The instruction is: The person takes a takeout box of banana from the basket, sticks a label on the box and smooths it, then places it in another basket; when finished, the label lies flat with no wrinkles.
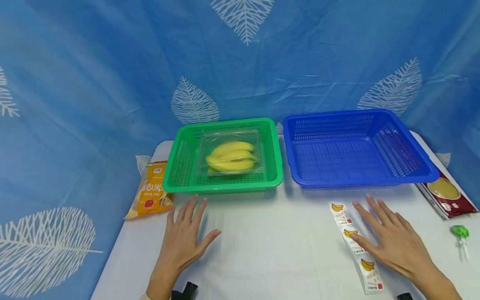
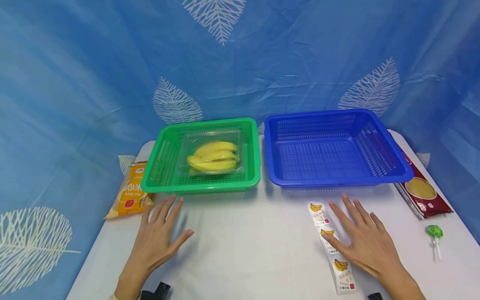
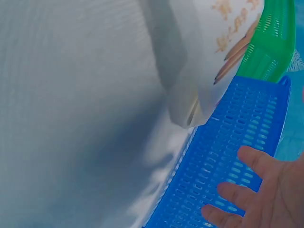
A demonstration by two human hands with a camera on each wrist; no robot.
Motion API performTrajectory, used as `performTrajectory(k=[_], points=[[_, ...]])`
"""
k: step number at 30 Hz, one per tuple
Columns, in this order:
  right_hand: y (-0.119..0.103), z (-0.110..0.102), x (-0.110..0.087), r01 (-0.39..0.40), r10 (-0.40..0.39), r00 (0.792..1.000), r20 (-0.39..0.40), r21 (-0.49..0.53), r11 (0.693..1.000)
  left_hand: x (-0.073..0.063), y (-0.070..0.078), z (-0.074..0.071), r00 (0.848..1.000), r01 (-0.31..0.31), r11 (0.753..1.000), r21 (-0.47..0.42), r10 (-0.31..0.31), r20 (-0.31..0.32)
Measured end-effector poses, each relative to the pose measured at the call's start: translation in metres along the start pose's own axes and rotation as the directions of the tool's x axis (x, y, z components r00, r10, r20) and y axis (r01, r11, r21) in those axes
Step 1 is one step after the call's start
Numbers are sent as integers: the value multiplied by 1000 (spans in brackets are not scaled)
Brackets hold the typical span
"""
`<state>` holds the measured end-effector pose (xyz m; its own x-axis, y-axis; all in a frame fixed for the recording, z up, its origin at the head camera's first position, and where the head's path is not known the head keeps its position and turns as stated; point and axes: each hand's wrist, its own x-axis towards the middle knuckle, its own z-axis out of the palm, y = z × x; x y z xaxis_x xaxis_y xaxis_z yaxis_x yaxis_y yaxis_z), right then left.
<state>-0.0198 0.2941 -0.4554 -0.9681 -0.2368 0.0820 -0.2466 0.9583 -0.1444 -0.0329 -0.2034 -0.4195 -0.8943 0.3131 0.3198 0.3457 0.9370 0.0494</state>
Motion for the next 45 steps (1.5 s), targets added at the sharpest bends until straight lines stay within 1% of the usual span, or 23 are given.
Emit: performTrajectory(k=[4,7,9,12,14,16,18,20,23,26,32,38,41,45], points=[[-4,-3,0,16,-16,1000,-20,-1,1000,2,0,-4,999,-30,998,-51,29,-20],[-7,-6,0,27,-27,999,-33,-1,1000,4,-1,-6,997,-60,995,-85,56,-53],[-9,-7,1,29,-29,999,-27,2,1000,5,-2,-8,995,-76,991,-112,68,-75],[-14,-10,2,23,-23,1000,8,12,1000,7,-5,-10,992,-95,984,-152,80,-102],[-18,-14,3,26,-27,999,27,33,999,9,-8,-13,990,-104,978,-180,85,-111],[-23,-18,5,45,-48,998,40,60,997,11,-12,-14,989,-113,971,-209,90,-117],[-28,-22,7,77,-80,996,29,96,992,14,-19,-16,989,-118,961,-251,90,-118],[-33,-25,10,118,-123,992,22,138,983,19,-27,-18,988,-121,945,-305,86,-125],[-41,-29,14,179,-182,983,-6,201,963,28,-40,-20,988,-117,917,-382,69,-139],[-49,-32,19,231,-231,972,-27,241,943,36,-50,-23,988,-109,898,-427,49,-150],[-64,-34,32,313,-305,950,-70,234,920,51,-62,-26,990,-86,883,-462,23,-141],[-76,-38,47,402,-386,916,-113,244,883,60,-66,-33,991,-78,861,-503,11,-136],[-80,-42,55,429,-414,903,-113,267,863,62,-68,-38,990,-71,857,-511,-5,-144],[-85,-47,65,442,-434,896,-97,301,845,65,-74,-39,989,-63,851,-522,-18,-149]])
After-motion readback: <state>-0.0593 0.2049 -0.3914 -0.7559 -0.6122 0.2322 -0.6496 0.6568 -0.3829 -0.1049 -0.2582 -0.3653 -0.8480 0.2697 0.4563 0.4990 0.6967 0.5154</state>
